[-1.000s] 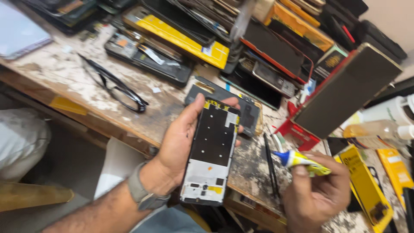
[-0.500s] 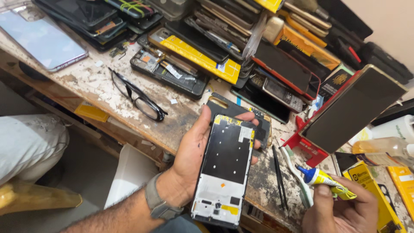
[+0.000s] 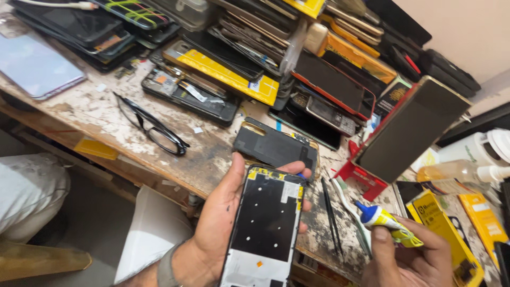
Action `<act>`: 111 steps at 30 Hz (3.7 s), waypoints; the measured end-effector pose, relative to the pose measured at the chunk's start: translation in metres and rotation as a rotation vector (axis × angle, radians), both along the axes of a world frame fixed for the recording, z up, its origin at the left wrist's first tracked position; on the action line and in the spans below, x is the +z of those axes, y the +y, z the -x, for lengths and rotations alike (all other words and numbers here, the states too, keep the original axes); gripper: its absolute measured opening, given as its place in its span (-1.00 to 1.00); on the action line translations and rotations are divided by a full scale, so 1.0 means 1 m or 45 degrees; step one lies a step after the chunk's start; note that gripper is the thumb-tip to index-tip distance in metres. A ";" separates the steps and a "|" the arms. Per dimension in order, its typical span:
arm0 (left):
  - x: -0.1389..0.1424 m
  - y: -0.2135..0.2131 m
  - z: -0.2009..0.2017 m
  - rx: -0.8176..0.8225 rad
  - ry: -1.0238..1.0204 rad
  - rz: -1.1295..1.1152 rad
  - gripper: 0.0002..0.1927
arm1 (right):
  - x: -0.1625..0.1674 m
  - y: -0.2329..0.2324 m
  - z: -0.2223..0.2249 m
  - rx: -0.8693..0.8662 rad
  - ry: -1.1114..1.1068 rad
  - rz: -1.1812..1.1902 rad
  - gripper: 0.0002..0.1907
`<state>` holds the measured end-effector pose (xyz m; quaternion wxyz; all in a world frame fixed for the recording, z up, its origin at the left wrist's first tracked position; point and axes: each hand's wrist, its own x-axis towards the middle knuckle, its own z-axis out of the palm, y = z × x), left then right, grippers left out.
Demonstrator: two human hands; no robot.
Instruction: The person applies adhesive along the edges of a smartphone frame using a small tube, then aligns and presses the screen assembly onto the frame. They inspect the edges and internal components, then test the device by powering it on and interacting with the touchscreen.
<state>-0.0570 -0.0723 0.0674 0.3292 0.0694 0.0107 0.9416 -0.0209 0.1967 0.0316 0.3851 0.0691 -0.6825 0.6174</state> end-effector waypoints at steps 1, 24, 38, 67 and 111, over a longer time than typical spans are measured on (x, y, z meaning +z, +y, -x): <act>0.001 0.001 -0.002 0.006 -0.018 0.035 -0.04 | 0.002 -0.003 -0.003 0.014 0.006 0.007 -0.77; -0.010 0.015 -0.023 0.070 -0.154 0.279 -0.12 | 0.051 -0.061 -0.012 -0.001 -0.203 -0.463 -0.70; -0.008 0.016 -0.027 0.127 -0.054 0.568 -0.12 | 0.071 -0.073 -0.005 0.058 -0.187 -0.634 -0.71; -0.004 0.017 -0.028 0.145 -0.056 0.649 -0.15 | 0.081 -0.078 -0.004 0.033 -0.165 -0.774 -0.72; -0.013 0.021 -0.029 0.140 -0.052 0.473 -0.14 | 0.072 -0.088 -0.005 0.096 -0.094 -0.638 -0.72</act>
